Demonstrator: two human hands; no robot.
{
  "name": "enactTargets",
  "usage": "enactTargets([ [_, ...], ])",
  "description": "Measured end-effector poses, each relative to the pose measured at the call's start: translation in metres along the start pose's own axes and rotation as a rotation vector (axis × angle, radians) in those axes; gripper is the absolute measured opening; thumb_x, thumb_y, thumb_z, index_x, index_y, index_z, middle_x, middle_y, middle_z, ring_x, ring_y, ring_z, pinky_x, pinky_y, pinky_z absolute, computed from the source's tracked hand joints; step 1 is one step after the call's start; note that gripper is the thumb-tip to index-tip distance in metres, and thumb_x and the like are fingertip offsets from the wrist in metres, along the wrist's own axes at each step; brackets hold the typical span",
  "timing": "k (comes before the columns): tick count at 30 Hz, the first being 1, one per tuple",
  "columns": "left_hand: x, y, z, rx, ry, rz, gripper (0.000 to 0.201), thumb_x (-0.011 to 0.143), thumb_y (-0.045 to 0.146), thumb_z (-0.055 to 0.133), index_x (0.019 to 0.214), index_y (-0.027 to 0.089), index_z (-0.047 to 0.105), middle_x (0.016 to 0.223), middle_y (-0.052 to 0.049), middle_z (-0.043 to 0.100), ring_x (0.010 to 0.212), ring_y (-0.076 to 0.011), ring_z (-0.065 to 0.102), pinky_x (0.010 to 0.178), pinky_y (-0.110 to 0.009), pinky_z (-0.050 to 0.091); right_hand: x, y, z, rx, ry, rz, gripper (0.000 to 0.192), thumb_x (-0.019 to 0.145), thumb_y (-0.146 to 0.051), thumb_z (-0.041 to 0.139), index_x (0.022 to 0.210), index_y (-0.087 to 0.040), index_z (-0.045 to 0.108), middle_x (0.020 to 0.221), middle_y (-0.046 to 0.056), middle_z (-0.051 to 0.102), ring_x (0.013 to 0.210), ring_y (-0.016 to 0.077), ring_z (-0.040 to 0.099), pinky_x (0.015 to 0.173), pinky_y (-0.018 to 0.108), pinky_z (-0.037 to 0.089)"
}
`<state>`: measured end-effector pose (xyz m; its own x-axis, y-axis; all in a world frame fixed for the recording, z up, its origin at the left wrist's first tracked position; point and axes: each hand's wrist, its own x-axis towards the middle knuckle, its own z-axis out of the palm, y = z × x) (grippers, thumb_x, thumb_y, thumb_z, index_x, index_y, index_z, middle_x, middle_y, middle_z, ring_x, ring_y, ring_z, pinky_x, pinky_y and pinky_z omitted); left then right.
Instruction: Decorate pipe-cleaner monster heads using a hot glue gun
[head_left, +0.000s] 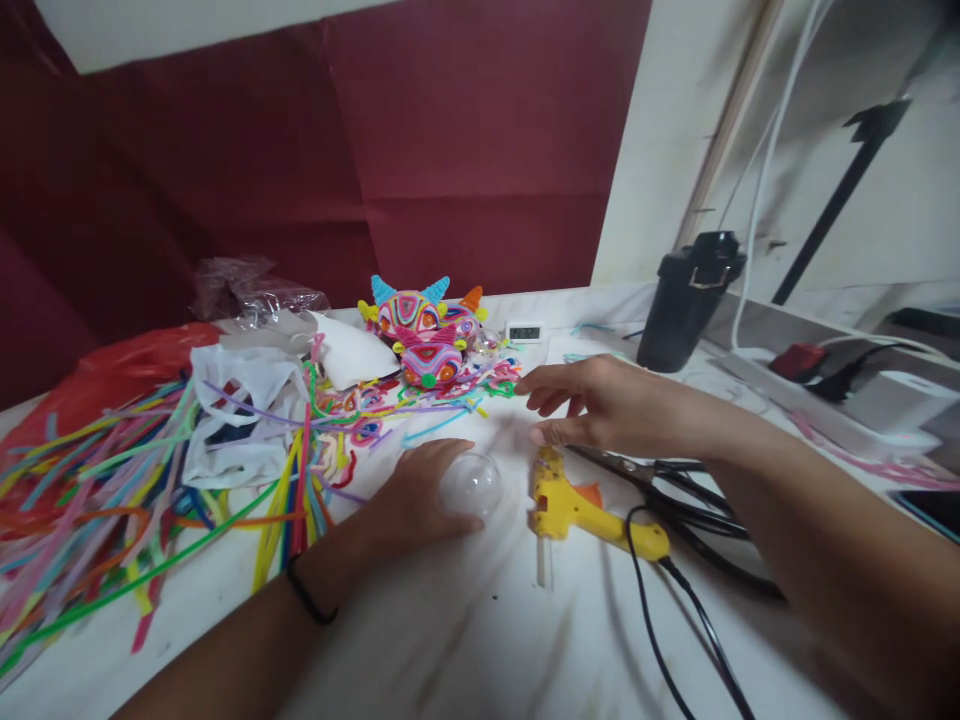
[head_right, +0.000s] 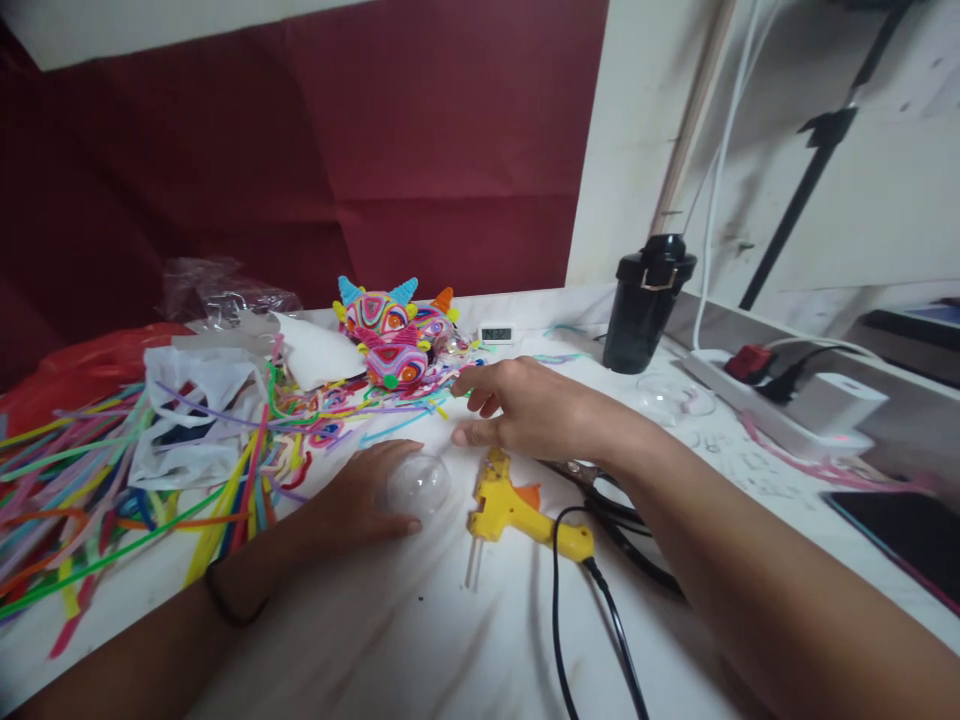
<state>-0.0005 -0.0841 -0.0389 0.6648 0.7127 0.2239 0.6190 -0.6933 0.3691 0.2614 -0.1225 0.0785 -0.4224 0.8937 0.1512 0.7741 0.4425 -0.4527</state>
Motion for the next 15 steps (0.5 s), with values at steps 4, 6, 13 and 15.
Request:
enactTargets([
  [4,0.002,0.000,0.001,0.028,0.027,0.006,0.079,0.070,0.062,0.065,0.132,0.018,0.046,0.134,-0.015,0.053,0.126,-0.0329,0.046,0.106,-0.048,0.035,-0.001,-0.002,-0.001,-0.070,-0.040,0.006,0.039,0.081,-0.037,0.065,0.115,-0.018,0.063,0.097,0.006,0.070,0.083,0.0191,0.066,0.069,0.027,0.049],
  [6,0.002,0.000,0.000,0.033,0.027,0.004,0.080,0.069,0.062,0.066,0.132,0.018,0.045,0.134,-0.015,0.053,0.125,-0.0332,0.048,0.105,-0.048,0.036,-0.002,-0.002,-0.003,-0.085,-0.052,0.014,0.042,0.081,-0.036,0.065,0.119,-0.018,0.062,0.101,0.007,0.070,0.085,0.0194,0.066,0.069,0.027,0.048],
  [13,0.001,-0.004,-0.007,0.029,-0.022,0.050,0.079,0.071,0.060,0.064,0.135,0.020,0.041,0.142,-0.016,0.046,0.129,-0.0337,0.045,0.106,-0.048,0.037,-0.010,0.000,-0.018,-0.107,-0.051,0.017,0.048,0.081,-0.039,0.066,0.124,-0.020,0.058,0.107,0.006,0.069,0.085,0.0179,0.066,0.070,0.026,0.049],
  [15,0.002,-0.002,-0.005,0.043,0.047,0.065,0.080,0.069,0.064,0.065,0.132,0.019,0.044,0.142,-0.017,0.045,0.130,-0.0349,0.043,0.105,-0.048,0.038,-0.013,0.002,-0.024,-0.128,-0.025,0.023,0.047,0.081,-0.039,0.066,0.123,-0.020,0.059,0.106,0.006,0.070,0.085,0.0180,0.066,0.071,0.027,0.049],
])
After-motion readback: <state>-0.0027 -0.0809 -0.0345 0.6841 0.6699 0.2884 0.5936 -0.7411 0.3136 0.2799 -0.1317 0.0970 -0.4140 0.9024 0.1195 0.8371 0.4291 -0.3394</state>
